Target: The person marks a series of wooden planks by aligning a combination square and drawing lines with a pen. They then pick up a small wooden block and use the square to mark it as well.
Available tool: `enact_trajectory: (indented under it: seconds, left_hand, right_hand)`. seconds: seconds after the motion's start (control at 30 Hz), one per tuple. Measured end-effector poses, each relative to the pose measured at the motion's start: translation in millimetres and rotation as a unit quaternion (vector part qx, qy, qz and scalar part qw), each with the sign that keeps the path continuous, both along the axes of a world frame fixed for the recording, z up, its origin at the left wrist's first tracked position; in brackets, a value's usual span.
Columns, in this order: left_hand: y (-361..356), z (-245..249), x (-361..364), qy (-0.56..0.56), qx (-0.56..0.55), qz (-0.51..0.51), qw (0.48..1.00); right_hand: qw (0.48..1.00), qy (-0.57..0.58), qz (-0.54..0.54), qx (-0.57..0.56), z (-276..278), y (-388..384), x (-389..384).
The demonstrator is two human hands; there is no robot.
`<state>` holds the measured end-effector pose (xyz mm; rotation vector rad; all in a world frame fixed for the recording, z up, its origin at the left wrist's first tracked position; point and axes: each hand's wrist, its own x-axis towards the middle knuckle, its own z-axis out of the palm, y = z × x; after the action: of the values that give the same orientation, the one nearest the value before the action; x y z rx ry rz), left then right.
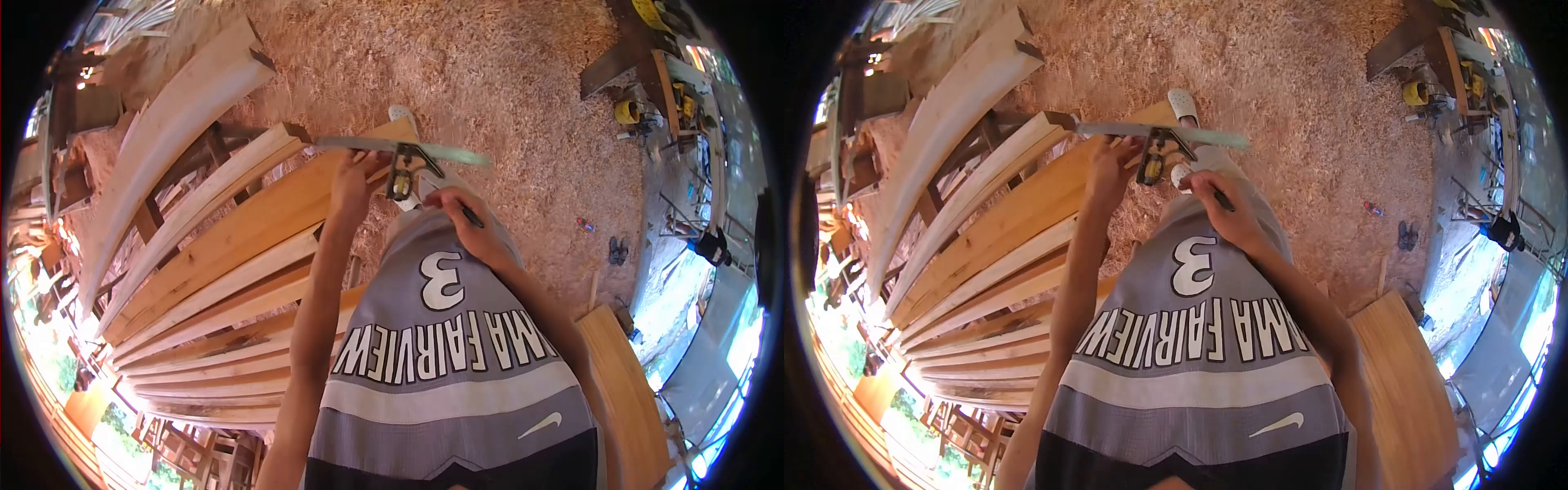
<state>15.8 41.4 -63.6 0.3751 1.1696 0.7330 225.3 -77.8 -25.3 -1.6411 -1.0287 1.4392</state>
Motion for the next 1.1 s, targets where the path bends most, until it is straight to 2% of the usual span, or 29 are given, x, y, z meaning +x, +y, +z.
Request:
enact_trajectory:
  seconds: [0.03,0.07,0.1,0.13,0.17,0.2,0.23,0.3,0.37,0.4,0.43,0.47,0.5,0.57,0.6,0.63,0.67,0.7,0.73,0.77,0.8,0.83,0.87,0.97,1.03,1.1]
  left_hand:
    - [2.9,-3.2,-6.7,-0.053,-0.008,0.034,0.998]
    - [6.2,-7.2,-10.9,-0.033,-0.009,0.044,0.998]
    - [8.4,-4.5,-9.9,-0.032,-0.011,0.047,0.998]
    - [13.3,-1.9,-8.3,0.026,-0.011,0.039,0.999]
    - [17.8,0.9,-7.3,0.084,-0.011,0.034,0.996]
    - [21.2,2.3,-9.0,0.086,-0.011,0.04,0.995]
    - [26.2,3.7,-10.4,0.08,-0.033,0.038,0.996]
    - [30.9,-0.4,-8.4,0.073,-0.052,0.022,0.996]
    - [26.5,-20.0,-5.7,0.198,0.073,-0.068,0.975]
    - [26.8,-26.5,-5.5,0.198,0.075,-0.073,0.975]
    - [23.6,-32.2,-6.5,0.209,0.1,-0.063,0.971]
    - [19.9,-38.3,-9.5,0.219,0.124,-0.05,0.966]
    - [15.8,-38.4,-12.8,0.219,0.124,-0.049,0.967]
    - [7.0,-35.0,-18.9,0.181,0.14,-0.112,0.967]
    - [1.7,-30.7,-19.0,0.181,0.138,-0.106,0.968]
    - [-3.4,-22.8,-16.4,0.219,0.189,-0.176,0.941]
    - [-5.5,-18.4,-15.6,0.255,0.237,-0.247,0.904]
    - [-4.9,-18.8,-16.1,0.256,0.232,-0.242,0.907]
    - [-5.0,-19.8,-16.1,0.28,0.242,-0.282,0.885]
    - [-6.2,-20.2,-16.5,0.3,0.252,-0.323,0.861]
    - [-4.9,-11.6,-16.5,0.298,0.248,-0.323,0.863]
    - [-1.1,2.4,-16.2,0.421,0.338,-0.32,0.778]
    - [2.9,10.6,-14.2,0.531,0.419,-0.307,0.67]
    - [15.0,-2.1,-21.6,0.463,0.473,-0.291,0.691]
    - [19.7,-1.1,-25.3,0.446,0.454,-0.321,0.701]
    - [20.5,3.0,-31.2,0.43,0.435,-0.351,0.709]
  right_hand:
    - [0.998,0.036,0.045,-0.002,5.5,1.3,8.8]
    - [0.998,0.037,0.05,-0.005,12.7,-0.1,16.0]
    - [0.996,-0.009,0.08,-0.027,22.1,-1.1,21.4]
    - [0.992,-0.055,0.108,-0.045,26.2,0.0,23.5]
    - [0.991,-0.053,0.114,-0.044,23.4,6.0,23.3]
    - [0.976,-0.195,0.085,0.051,17.6,18.1,22.0]
    - [0.932,-0.33,0.046,0.144,10.6,32.0,19.5]
    - [0.887,-0.384,0.062,0.247,-12.9,84.3,11.3]
    - [0.847,-0.437,0.061,0.296,-50.3,117.3,5.3]
    - [0.847,-0.438,0.056,0.295,-52.2,121.8,4.2]
    - [0.865,-0.444,0.129,0.195,-52.7,122.9,2.8]
    - [0.869,-0.442,0.202,0.092,-52.9,122.5,0.9]
    - [0.869,-0.442,0.203,0.091,-50.0,114.6,0.9]
    - [0.903,-0.375,0.186,0.097,-41.2,85.8,8.0]
    - [0.927,-0.311,0.202,0.048,-38.7,73.6,13.4]
    - [0.945,-0.245,0.217,-0.002,-39.0,60.9,17.8]
    - [0.944,-0.243,0.223,-0.004,-45.4,45.1,18.2]
    - [0.971,-0.16,0.175,-0.042,-56.5,28.0,18.1]
    - [0.986,-0.076,0.126,-0.082,-63.6,20.0,16.6]
    - [0.985,-0.076,0.132,-0.086,-73.0,15.5,15.0]
    - [0.985,-0.091,0.138,-0.058,-77.8,13.3,9.9]
    - [0.984,-0.106,0.14,-0.03,-81.7,11.4,5.3]
    - [0.984,-0.108,0.138,-0.035,-84.3,10.2,2.4]
    - [0.989,-0.04,0.124,-0.067,-90.6,5.9,-7.0]
    - [0.987,0.003,0.107,-0.118,-88.1,2.5,-10.7]
    - [0.986,0.006,0.12,-0.115,-87.5,0.4,-12.9]
